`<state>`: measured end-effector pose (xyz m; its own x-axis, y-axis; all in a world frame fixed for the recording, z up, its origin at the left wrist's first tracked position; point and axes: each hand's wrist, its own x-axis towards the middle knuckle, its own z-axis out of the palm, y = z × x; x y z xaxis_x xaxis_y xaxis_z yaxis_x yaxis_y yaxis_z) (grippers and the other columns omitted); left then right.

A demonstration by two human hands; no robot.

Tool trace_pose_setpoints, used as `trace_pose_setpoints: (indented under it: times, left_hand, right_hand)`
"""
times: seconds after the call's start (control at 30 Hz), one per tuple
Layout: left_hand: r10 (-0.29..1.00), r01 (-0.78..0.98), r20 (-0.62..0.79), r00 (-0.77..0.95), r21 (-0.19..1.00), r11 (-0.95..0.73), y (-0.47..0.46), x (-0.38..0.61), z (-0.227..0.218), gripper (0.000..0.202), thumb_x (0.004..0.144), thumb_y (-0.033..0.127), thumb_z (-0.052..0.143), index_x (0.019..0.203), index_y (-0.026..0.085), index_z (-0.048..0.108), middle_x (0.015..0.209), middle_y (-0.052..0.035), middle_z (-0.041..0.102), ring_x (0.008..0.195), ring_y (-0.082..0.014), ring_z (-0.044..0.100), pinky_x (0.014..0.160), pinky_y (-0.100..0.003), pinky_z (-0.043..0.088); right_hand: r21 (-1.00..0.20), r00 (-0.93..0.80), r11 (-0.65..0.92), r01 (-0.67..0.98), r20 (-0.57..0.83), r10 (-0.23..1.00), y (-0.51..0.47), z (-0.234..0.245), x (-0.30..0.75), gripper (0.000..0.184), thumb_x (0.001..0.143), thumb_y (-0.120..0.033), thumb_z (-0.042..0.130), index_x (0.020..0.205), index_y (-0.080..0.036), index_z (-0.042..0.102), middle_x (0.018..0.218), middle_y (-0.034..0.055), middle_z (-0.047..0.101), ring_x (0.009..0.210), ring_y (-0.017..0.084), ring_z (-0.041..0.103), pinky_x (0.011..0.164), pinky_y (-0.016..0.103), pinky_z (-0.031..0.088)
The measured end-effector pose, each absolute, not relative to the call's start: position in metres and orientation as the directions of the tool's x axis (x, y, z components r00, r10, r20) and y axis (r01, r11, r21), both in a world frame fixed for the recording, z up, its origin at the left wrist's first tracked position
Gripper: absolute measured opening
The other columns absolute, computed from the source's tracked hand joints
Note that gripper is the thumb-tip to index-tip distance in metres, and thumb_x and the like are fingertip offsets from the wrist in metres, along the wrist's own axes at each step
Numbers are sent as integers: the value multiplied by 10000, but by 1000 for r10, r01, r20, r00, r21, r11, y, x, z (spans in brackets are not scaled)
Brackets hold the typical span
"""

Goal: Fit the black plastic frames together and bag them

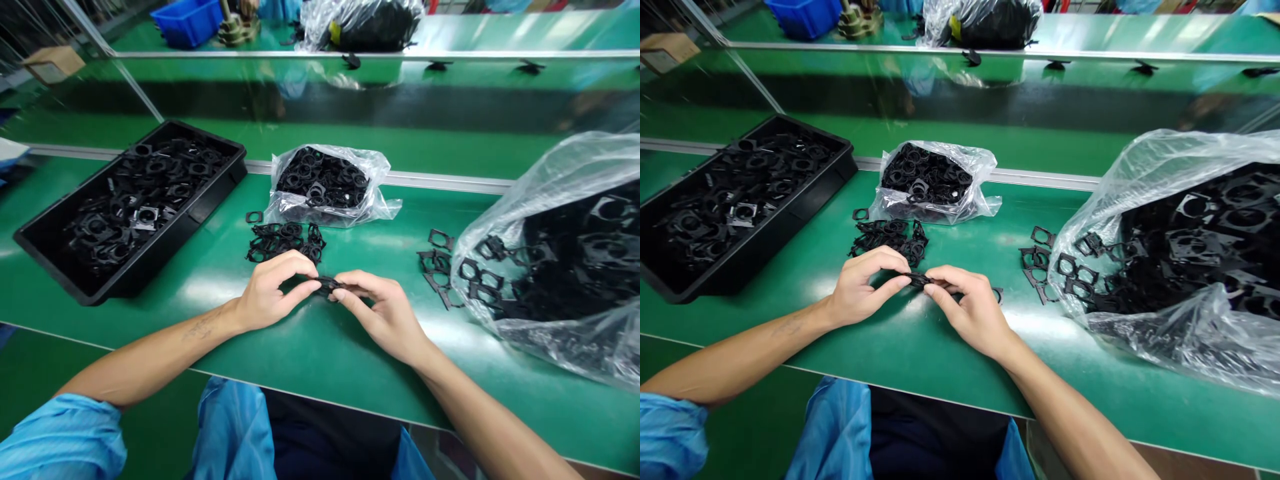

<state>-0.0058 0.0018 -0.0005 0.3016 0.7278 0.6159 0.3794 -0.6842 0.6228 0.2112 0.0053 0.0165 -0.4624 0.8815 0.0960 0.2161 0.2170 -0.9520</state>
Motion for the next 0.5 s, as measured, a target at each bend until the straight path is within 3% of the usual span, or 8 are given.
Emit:
trace_pose_setpoints:
  times: [0.5]
  left_hand:
    - [756,363,596,270,665,-653,1,-4,-2,83,938,240,671,964,170,634,827,-36,709,757,-139,666,718,-264,544]
  right_hand:
    - [-950,-440,225,218,109,891,4,16,212,174,971,-327,635,960,-195,748,894,59,778,824,205,724,828,329,598]
